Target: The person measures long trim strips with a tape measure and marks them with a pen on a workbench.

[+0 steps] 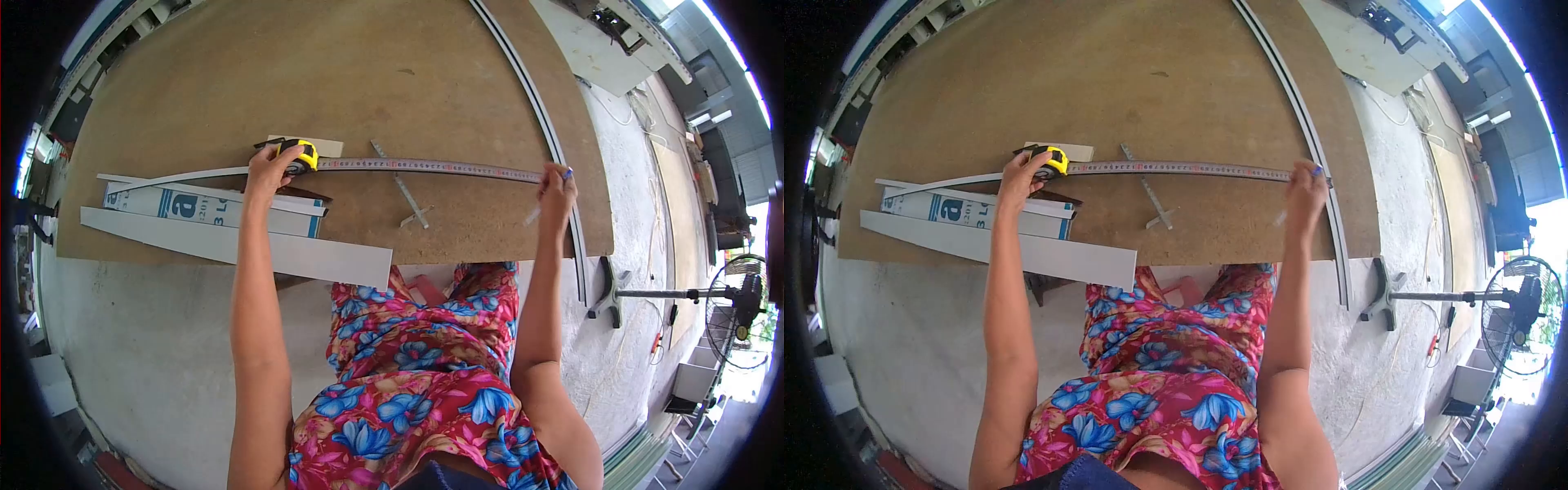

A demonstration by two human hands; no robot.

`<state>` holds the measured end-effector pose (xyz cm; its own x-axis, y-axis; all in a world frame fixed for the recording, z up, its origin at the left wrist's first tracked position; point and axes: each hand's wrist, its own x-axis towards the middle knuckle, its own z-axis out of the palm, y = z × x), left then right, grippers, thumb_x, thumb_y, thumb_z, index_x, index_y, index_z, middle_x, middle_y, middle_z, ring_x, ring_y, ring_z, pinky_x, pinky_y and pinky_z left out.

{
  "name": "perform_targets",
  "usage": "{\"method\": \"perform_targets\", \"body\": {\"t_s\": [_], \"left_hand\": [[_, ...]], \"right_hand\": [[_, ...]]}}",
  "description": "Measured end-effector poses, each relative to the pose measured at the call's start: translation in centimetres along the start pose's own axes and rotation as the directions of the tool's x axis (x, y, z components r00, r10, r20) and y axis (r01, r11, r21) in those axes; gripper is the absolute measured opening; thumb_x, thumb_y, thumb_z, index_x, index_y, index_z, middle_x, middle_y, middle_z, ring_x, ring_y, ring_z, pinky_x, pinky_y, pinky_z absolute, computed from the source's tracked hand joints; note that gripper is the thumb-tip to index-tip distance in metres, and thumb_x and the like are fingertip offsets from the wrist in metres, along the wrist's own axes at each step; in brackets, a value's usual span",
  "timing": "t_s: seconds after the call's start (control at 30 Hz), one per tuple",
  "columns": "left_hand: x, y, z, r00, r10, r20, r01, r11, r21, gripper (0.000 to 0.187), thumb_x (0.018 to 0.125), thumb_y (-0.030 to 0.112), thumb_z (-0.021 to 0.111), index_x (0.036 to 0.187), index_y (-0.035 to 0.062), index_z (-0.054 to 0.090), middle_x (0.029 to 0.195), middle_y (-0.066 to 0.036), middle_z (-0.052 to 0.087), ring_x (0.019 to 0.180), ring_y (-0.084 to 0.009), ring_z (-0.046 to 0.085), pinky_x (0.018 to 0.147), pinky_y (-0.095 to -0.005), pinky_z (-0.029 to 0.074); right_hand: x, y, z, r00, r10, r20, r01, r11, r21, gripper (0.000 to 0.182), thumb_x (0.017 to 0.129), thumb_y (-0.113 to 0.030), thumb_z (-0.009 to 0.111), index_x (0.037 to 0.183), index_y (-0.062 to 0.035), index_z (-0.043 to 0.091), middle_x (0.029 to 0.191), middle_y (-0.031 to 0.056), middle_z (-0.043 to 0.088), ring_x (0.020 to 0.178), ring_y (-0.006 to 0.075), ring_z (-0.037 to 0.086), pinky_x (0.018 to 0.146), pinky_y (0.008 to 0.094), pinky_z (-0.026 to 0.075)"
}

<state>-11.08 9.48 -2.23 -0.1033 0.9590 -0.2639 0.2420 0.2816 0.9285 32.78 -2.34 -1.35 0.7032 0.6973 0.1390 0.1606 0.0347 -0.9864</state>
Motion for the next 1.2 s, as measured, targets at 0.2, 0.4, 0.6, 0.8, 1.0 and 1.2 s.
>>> {"method": "perform_targets", "body": {"t_s": [0.2, 0.4, 0.6, 0.8, 1.0, 1.2], "left_hand": [[0.1, -0.3, -0.1, 1.0, -0.003, -0.006, 0.003, 0.999, 0.035, 0.046, 0.069, 0.043, 0.072, 0.091, 0.0042, 0.061, 0.082, -0.003, 0.059, 0.071, -0.0076, 0.055, 0.054, -0.0189, 0.046], [-0.5, 0.3, 0.0, 1.0, -0.013, -0.014, 0.013, 0.998, 0.055, 0.043, 0.069, 0.041, 0.072, 0.094, 0.0062, 0.062, 0.082, -0.003, 0.06, 0.071, -0.0082, 0.056, 0.054, -0.0185, 0.045], [-0.1, 0.0, -0.2, 0.999, 0.014, 0.03, -0.015, 1.0, 0.023, 0.041, 0.069, 0.039, 0.073, 0.091, 0.0052, 0.062, 0.079, -0.002, 0.06, 0.07, -0.0073, 0.056, 0.051, -0.0198, 0.045], [-0.3, 0.1, -0.4, 1.0, 0.005, 0.006, -0.005, 0.999, 0.039, 0.046, 0.068, 0.043, 0.073, 0.09, 0.005, 0.062, 0.08, -0.002, 0.059, 0.068, -0.0065, 0.054, 0.052, -0.0185, 0.045], [-0.7, 0.3, -0.2, 1.0, -0.007, 0.001, 0.007, 1.0, -0.017, 0.04, 0.069, 0.042, 0.073, 0.087, 0.0082, 0.063, 0.077, 0.0, 0.058, 0.067, -0.0051, 0.052, 0.053, -0.017, 0.043], [-1.7, 1.5, 0.7, 1.0, -0.024, -0.005, 0.023, 0.995, -0.098, 0.041, 0.068, 0.039, 0.074, 0.088, 0.0064, 0.063, 0.076, -0.001, 0.059, 0.067, -0.0056, 0.054, 0.054, -0.0184, 0.043]], "right_hand": [[4.6, 6.9, -9.3, 0.892, 0.449, -0.054, -0.448, 0.893, 0.033, 0.02, 0.083, -0.02, 0.056, 0.084, -0.0008, 0.058, 0.07, 0.0067, 0.059, 0.045, 0.0059, 0.044, 0.034, 0.0183, 0.029], [6.8, 9.2, -9.9, 0.811, 0.576, 0.1, -0.577, 0.761, 0.296, 0.021, 0.084, -0.023, 0.059, 0.081, -0.003, 0.056, 0.071, 0.0088, 0.062, 0.044, 0.0056, 0.044, 0.033, 0.0175, 0.027], [8.5, 11.4, -8.8, 0.799, 0.601, 0.001, -0.567, 0.754, 0.333, 0.016, 0.084, -0.024, 0.061, 0.08, -0.0097, 0.055, 0.063, 0.0024, 0.056, 0.042, 0.0059, 0.041, 0.033, 0.0187, 0.025], [8.4, 10.9, -9.3, 0.841, 0.541, 0.002, -0.502, 0.779, 0.376, 0.012, 0.082, -0.021, 0.061, 0.077, -0.0114, 0.056, 0.064, 0.003, 0.058, 0.04, 0.0044, 0.037, 0.033, 0.0185, 0.024], [8.7, 10.4, -9.6, 0.872, 0.484, -0.071, -0.426, 0.822, 0.378, 0.011, 0.083, -0.017, 0.06, 0.082, -0.0064, 0.057, 0.071, 0.0078, 0.062, 0.041, 0.0029, 0.038, 0.032, 0.0163, 0.024], [9.7, 9.0, -11.8, 0.856, 0.493, -0.152, -0.421, 0.838, 0.346, 0.014, 0.083, -0.018, 0.06, 0.084, -0.0043, 0.057, 0.074, 0.0105, 0.064, 0.042, 0.0031, 0.04, 0.032, 0.0156, 0.025]]}}
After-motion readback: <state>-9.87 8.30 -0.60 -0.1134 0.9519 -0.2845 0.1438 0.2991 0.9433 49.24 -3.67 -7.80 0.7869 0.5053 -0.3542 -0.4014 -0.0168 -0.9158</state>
